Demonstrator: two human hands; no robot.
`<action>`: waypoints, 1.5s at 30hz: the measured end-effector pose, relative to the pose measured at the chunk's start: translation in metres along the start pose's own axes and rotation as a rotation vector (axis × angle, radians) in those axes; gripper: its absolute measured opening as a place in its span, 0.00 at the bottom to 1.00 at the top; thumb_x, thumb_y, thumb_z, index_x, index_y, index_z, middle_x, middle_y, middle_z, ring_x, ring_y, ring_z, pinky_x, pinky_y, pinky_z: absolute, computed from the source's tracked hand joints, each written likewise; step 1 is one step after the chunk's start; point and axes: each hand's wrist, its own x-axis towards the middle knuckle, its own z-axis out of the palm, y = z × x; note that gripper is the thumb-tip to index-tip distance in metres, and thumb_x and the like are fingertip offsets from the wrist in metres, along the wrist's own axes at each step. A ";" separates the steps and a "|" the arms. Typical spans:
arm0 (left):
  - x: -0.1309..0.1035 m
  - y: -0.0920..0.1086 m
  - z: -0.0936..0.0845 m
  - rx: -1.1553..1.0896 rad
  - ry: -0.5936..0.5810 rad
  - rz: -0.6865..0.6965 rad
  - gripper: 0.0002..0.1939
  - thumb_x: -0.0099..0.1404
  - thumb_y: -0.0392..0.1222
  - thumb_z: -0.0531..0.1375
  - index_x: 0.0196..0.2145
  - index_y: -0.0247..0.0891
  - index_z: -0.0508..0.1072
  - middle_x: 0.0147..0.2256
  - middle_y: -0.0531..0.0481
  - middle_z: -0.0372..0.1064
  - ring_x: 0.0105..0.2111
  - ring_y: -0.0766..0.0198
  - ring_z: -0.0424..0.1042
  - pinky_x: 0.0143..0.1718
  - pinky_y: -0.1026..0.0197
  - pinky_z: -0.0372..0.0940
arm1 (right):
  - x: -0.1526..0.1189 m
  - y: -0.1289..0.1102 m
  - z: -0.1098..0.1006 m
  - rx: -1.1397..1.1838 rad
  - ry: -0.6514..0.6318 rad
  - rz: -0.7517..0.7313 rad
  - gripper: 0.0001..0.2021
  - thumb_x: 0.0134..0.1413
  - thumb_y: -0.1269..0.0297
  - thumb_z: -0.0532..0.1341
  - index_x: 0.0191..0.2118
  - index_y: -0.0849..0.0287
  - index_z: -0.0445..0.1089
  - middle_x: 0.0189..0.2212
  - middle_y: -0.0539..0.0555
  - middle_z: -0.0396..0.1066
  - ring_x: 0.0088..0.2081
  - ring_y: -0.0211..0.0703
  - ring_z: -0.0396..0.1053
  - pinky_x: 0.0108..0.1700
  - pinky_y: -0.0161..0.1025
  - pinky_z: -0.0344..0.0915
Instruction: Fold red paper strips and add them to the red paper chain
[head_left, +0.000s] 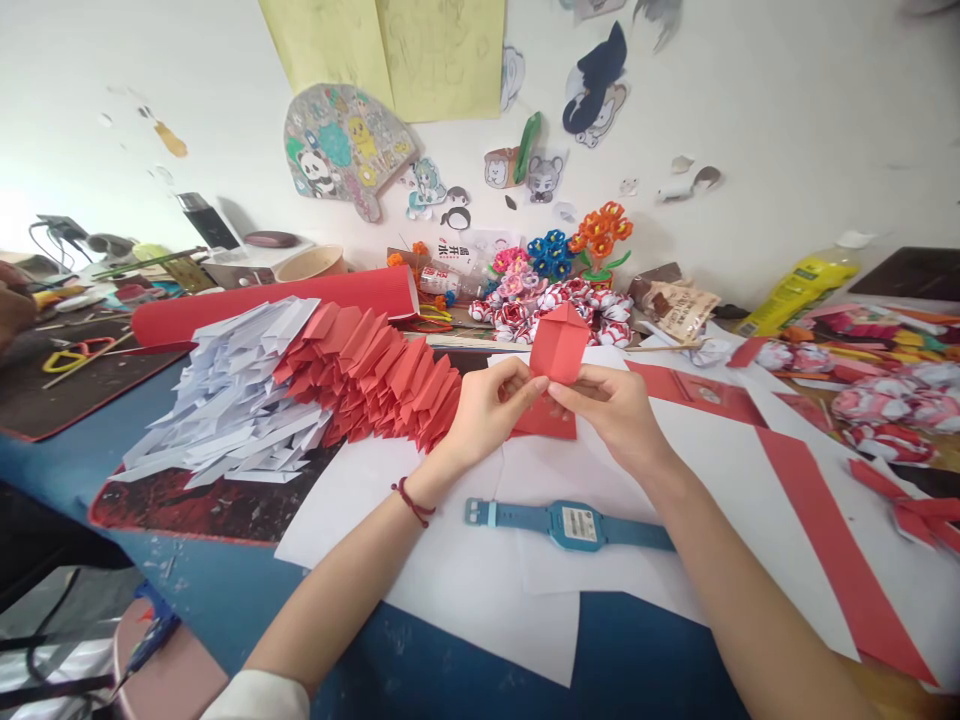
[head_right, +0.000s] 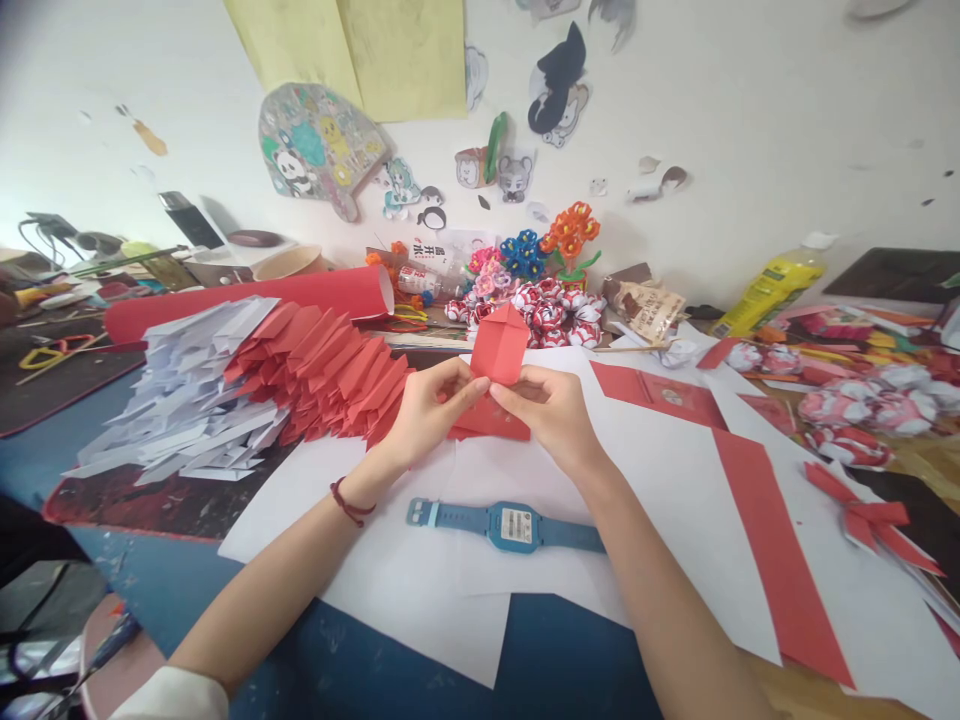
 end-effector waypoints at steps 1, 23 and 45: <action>0.000 0.000 0.001 0.009 0.009 0.003 0.17 0.66 0.50 0.59 0.27 0.35 0.67 0.23 0.55 0.60 0.24 0.71 0.56 0.27 0.66 0.53 | 0.000 0.000 0.000 0.001 0.003 -0.001 0.10 0.49 0.61 0.70 0.36 0.60 0.79 0.29 0.53 0.77 0.28 0.38 0.72 0.30 0.35 0.68; -0.007 0.001 0.010 0.164 0.126 0.115 0.17 0.69 0.46 0.55 0.25 0.38 0.56 0.21 0.58 0.52 0.22 0.72 0.51 0.24 0.66 0.49 | -0.001 0.002 0.004 0.043 0.019 0.036 0.11 0.47 0.59 0.71 0.36 0.60 0.78 0.28 0.53 0.76 0.28 0.38 0.70 0.30 0.35 0.67; -0.006 0.005 0.010 0.078 0.045 0.051 0.20 0.71 0.50 0.51 0.24 0.37 0.58 0.23 0.55 0.61 0.23 0.71 0.55 0.27 0.66 0.53 | 0.000 0.002 0.005 0.068 -0.004 0.000 0.13 0.49 0.56 0.69 0.35 0.60 0.77 0.27 0.52 0.74 0.27 0.39 0.69 0.31 0.37 0.67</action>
